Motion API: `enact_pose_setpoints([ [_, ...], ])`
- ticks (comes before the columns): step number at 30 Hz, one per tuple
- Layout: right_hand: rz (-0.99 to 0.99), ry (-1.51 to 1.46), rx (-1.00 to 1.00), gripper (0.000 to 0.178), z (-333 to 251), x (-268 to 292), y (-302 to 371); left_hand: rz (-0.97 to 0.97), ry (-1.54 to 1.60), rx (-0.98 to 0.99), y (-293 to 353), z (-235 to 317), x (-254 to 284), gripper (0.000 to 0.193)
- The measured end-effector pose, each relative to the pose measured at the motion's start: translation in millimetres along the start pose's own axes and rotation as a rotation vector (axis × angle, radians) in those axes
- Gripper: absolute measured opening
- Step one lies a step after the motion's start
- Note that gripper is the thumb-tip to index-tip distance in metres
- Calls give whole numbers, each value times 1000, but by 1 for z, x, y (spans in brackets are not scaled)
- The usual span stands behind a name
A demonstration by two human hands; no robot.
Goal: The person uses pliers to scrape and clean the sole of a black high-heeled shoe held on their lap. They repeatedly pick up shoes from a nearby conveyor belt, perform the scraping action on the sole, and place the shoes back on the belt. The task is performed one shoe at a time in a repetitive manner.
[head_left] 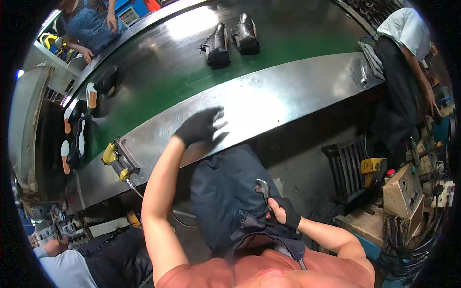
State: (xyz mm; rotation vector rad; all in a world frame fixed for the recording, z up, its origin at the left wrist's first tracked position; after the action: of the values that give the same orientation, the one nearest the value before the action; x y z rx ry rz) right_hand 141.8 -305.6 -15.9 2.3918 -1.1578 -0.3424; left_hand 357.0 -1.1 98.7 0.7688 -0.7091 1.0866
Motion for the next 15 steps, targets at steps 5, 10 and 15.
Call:
enact_pose_setpoints([
  [5, 32, 53, -17, 54, 4, 5, -1, -324, 771, 37, 146, 38, -37, 36],
  [10, 51, 79, -28, 57, 0, 1, -2, -648, 1141, 456, 277, 30, -191, 37],
  [15, 96, 120, 9, 58, -10, -4, 3, -347, 1234, 638, 295, 31, -210, 41],
])
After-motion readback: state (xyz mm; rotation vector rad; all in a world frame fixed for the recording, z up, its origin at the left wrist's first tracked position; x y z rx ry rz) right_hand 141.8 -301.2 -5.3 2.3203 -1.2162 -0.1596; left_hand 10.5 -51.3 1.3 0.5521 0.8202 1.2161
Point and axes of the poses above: each hand's wrist, its own y-axis away from the middle knuckle, its own x-axis out of the back of the hand, z = x × y, the point moved 6 cm from there along -y, towards the middle knuckle, and after that the axes turned 3 degrees about x, right-handed, at the moved point
